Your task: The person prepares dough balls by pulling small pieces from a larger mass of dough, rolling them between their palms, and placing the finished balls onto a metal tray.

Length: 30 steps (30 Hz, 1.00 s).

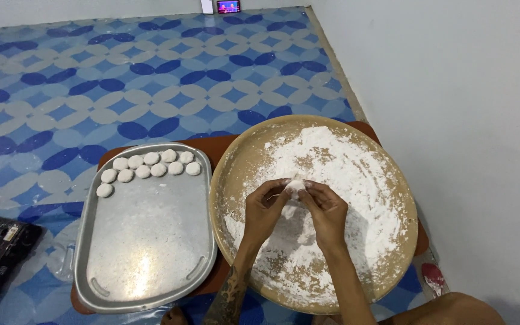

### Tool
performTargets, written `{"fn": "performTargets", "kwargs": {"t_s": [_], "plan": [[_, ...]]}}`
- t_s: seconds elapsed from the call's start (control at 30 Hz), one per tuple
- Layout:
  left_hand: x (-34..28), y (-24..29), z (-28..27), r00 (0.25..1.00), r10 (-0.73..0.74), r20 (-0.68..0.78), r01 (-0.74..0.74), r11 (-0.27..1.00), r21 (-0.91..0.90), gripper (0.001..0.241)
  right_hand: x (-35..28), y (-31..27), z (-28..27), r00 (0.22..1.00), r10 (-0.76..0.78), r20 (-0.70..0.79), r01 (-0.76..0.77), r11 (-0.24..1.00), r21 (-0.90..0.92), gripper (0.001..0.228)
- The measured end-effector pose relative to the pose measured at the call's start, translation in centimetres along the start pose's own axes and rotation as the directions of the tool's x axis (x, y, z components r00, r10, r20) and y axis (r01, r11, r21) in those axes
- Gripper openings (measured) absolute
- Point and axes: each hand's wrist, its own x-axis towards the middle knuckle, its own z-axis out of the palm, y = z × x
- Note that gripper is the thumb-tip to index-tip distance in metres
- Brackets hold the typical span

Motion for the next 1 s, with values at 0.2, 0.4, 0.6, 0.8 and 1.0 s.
{"fn": "performTargets", "kwargs": {"t_s": [0.2,0.4,0.6,0.8,1.0], "plan": [[-0.1,-1.0,0.0,1.0,0.003,0.005,-0.003,1.0,0.021,0.02,-0.7,-0.3,-0.1,1.0,-0.005,-0.004,0.005,1.0,0.006,0.03],[-0.7,-0.5,0.2,0.999,-0.033,0.027,0.032,0.999,0.027,0.021,-0.7,-0.3,-1.0,1.0,-0.01,-0.022,0.01,1.0,0.013,0.029],[-0.9,-0.3,0.9,1.0,-0.016,0.004,0.016,1.0,0.017,0.018,-1.3,-0.6,-0.8,1.0,0.008,-0.024,-0.006,0.999,0.049,0.032],[-1.2,0.1,0.6,1.0,-0.023,0.011,0.022,1.0,0.019,0.024,-1.6,-1.4,-0.8,0.998,0.033,-0.047,-0.03,0.998,0.058,0.032],[-1.3,-0.3,0.4,0.999,-0.003,0.032,0.002,1.0,0.031,0.027,-1.0,-0.2,-1.4,1.0,0.018,0.007,-0.018,0.999,0.028,0.031]]}}
